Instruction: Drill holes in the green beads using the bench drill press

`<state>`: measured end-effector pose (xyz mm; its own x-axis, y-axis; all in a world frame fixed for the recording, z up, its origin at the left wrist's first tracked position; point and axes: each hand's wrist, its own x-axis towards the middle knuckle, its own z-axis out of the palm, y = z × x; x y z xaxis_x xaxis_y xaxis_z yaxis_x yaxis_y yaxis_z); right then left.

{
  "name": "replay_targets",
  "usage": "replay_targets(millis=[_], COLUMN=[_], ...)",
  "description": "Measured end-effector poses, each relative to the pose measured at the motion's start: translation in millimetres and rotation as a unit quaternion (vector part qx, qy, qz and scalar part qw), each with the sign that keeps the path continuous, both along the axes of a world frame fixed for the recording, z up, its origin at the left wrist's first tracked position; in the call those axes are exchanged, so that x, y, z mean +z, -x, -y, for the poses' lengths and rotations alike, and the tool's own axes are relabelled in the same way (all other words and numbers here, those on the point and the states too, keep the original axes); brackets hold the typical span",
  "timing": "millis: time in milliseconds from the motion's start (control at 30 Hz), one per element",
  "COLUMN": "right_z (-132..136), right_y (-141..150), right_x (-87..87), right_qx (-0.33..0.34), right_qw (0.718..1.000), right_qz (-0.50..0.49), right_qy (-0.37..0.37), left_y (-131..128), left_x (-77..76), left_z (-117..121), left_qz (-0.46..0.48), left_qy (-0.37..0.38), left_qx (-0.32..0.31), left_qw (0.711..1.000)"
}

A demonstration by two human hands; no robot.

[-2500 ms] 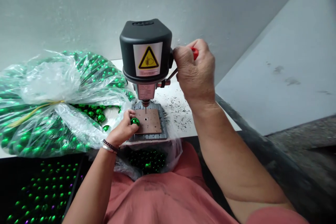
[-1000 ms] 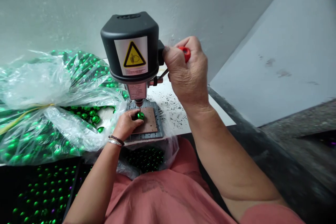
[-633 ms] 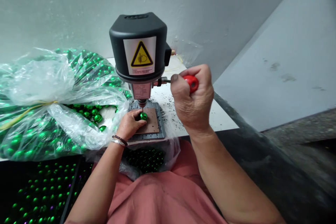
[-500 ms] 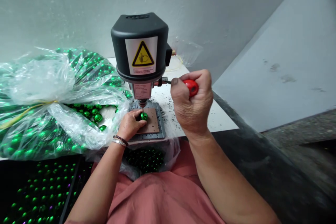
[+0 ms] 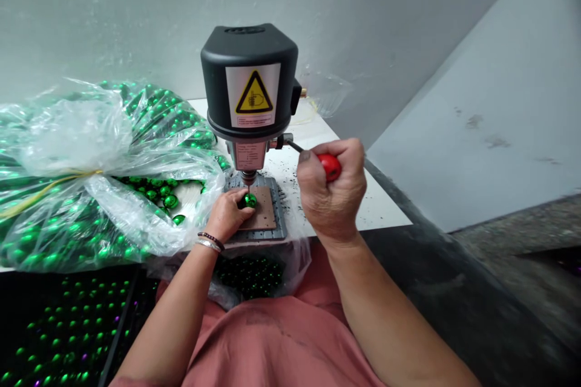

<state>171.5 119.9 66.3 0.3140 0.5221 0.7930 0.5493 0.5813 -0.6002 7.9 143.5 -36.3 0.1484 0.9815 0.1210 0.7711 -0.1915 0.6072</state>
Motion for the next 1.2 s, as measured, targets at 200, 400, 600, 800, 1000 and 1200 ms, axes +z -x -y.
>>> replay_targets(millis=[200,400,600,800,1000,1200], right_z=[4,2,-9,-30,-30,-27], right_y=[1,4,6,2,3,3], right_x=[-19.3,-49.2,5.1,50.2,40.7,38.1], right_qx=[-0.030,0.003,-0.010,0.046,0.057,0.072], right_qw=[0.999,0.999,0.999,0.992,0.989,0.990], right_qz=[0.008,-0.006,-0.048,-0.078,-0.098,-0.095], right_qy=[-0.021,-0.052,-0.009,0.083,0.096,0.075], left_y=[0,0,-1,8,34,81], left_x=[0.5,2.5,1.4,12.9,55.5,57.4], left_z=[1,2,3,31,61,32], left_qz=[0.008,0.023,0.022,0.004,0.082,0.032], left_qy=[0.004,-0.001,0.011,0.027,0.108,-0.086], left_qx=[0.000,-0.004,0.013,-0.027,-0.102,0.225], left_qw=[1.000,1.000,1.000,0.999,0.985,0.970])
